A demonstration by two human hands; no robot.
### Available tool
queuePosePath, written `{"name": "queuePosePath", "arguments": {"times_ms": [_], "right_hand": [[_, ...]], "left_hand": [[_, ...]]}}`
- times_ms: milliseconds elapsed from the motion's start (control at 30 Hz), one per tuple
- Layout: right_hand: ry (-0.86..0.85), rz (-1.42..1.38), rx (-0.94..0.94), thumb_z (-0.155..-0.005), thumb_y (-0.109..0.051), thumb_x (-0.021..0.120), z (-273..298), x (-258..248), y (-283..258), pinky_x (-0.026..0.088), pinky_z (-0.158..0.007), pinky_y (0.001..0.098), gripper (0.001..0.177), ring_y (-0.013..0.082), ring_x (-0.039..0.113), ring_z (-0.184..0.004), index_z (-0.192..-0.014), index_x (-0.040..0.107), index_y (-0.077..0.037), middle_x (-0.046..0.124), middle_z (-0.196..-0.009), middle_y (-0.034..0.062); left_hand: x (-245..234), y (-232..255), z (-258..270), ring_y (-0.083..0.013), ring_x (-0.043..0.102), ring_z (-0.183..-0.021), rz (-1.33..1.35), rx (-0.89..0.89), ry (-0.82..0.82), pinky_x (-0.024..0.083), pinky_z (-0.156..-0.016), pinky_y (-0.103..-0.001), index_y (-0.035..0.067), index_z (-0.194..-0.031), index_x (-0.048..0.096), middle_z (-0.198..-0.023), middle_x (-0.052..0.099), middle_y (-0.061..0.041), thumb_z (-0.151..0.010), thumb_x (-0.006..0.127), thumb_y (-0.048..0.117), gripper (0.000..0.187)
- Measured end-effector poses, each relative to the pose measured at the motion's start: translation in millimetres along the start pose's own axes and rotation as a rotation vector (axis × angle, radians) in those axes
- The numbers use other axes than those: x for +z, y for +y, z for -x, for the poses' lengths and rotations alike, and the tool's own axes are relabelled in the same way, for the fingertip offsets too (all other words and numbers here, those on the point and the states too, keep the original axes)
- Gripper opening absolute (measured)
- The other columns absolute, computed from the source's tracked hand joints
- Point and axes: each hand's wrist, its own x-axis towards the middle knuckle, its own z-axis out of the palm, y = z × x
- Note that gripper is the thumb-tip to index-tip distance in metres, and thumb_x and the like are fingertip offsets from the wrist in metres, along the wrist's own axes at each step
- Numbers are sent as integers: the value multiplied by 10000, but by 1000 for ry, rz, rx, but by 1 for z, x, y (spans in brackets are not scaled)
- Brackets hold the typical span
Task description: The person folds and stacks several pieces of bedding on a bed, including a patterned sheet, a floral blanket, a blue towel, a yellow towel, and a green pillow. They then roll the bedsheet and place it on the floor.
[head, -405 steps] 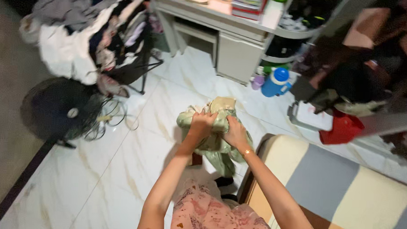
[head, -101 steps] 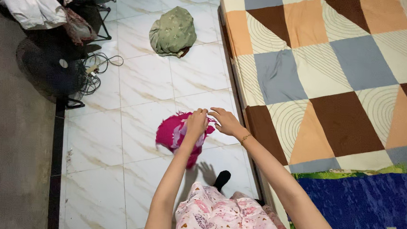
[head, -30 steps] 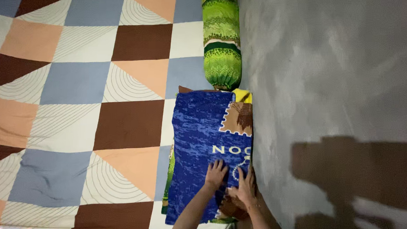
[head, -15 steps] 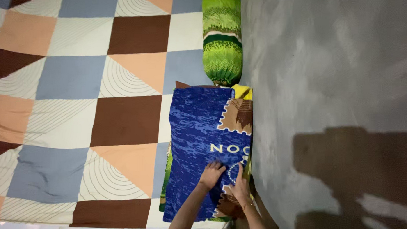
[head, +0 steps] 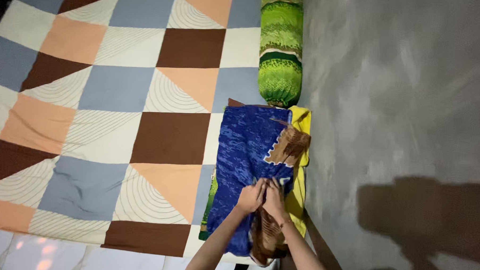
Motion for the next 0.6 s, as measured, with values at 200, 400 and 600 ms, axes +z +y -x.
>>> {"name": "queuePosePath", "arguments": {"times_ms": [200, 400, 600], "right_hand": [[-12, -382, 134, -841, -25, 616, -33, -20, -51, 568, -786, 454, 301, 432, 705, -1025, -1134, 685, -22, 713, -987, 276], [173, -356, -219, -674, 86, 618, -53, -45, -126, 547, -766, 479, 400, 468, 682, -937, -1070, 620, 31, 696, -935, 284], [87, -443, -167, -834, 62, 633, -55, -52, -211, 564, -690, 403, 192, 365, 758, -897, -1007, 633, -22, 689, -835, 233]], "left_hand": [[-82, 37, 10, -447, 595, -1091, 202, 195, 326, 492, -974, -514, 36, -1272, 513, -1141, 612, -261, -935, 633, 442, 542], [-169, 19, 20, -430, 440, -1398, 61, 327, 356, 329, -1180, -504, 58, -1497, 423, -1492, 471, -235, -757, 774, 597, 981], [-217, -22, 74, -468, 361, -1408, -103, 163, 294, 302, -1122, -559, 153, -1440, 489, -1545, 400, -226, -582, 908, 530, 1027]]}}
